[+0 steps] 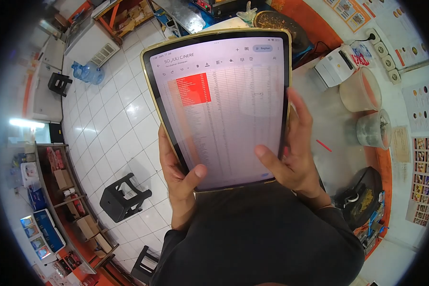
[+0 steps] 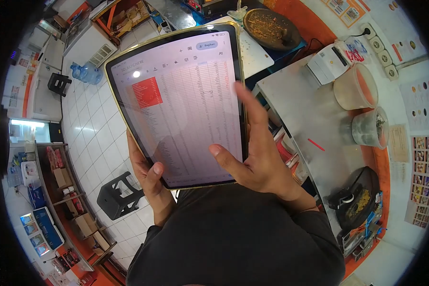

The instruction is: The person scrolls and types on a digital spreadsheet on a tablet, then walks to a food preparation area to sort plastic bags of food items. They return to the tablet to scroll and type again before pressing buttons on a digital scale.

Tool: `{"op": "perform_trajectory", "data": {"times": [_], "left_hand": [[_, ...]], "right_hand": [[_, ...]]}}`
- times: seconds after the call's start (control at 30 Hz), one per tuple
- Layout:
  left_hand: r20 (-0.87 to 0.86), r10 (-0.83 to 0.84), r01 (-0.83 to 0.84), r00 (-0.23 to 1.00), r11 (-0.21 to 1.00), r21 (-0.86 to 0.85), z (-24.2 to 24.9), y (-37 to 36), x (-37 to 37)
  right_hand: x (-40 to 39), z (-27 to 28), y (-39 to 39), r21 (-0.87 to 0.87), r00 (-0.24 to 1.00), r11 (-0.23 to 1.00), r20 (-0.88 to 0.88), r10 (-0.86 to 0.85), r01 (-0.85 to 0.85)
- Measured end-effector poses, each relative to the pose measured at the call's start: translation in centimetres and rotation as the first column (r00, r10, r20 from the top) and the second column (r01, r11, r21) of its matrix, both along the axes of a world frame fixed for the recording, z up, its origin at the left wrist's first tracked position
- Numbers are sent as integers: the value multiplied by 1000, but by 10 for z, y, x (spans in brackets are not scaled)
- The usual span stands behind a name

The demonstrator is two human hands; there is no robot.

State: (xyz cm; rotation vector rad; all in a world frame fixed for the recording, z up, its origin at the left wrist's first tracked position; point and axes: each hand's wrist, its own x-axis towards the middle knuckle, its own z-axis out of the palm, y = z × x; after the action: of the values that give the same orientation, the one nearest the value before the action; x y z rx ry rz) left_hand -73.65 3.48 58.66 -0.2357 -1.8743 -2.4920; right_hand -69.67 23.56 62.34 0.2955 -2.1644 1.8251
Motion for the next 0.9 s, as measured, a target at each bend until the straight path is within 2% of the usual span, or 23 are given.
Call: {"op": "perform_trajectory", "data": {"times": [0.03,0.17,0.23,0.33,0.47,0.53,0.67,0.77,0.83,0.9], "left_hand": [[-13,-3,3,1000,1000,0,-1,0,-1],[-64,-32,31,997,999,-16,-4,-4,-6],[-64,-37,37,997,999,-4,0,-3,-7],[-56,-29,30,998,1000,5,0,-3,-8],[-55,-22,23,998,1000,10,-1,-5,-11],[-57,-28,28,998,1000,10,-4,-7,-12],[-39,-17,17,999,1000,-9,-3,-10,-13],[-48,-25,25,999,1000,-6,-5,-12,-14],[-38,-32,33,999,999,8,-4,-12,-14],[-44,-41,42,998,999,19,-5,-16,-15]], "right_hand": [[0,1,2,200,999,979,-1,-48,47],[-6,7,1,241,1000,970,22,-8,3],[-9,10,1,381,1000,924,-5,-10,11],[-12,15,-2,426,999,905,12,-31,23],[-16,2,-7,312,999,949,-13,-37,39],[-16,-4,-11,154,997,985,-32,-74,78],[-16,-7,-15,176,992,976,-47,-119,126],[-17,-7,-15,140,996,986,-17,-90,92],[-16,-5,-13,215,997,975,33,-68,59],[-16,-5,-16,211,997,976,44,-63,53]]}}
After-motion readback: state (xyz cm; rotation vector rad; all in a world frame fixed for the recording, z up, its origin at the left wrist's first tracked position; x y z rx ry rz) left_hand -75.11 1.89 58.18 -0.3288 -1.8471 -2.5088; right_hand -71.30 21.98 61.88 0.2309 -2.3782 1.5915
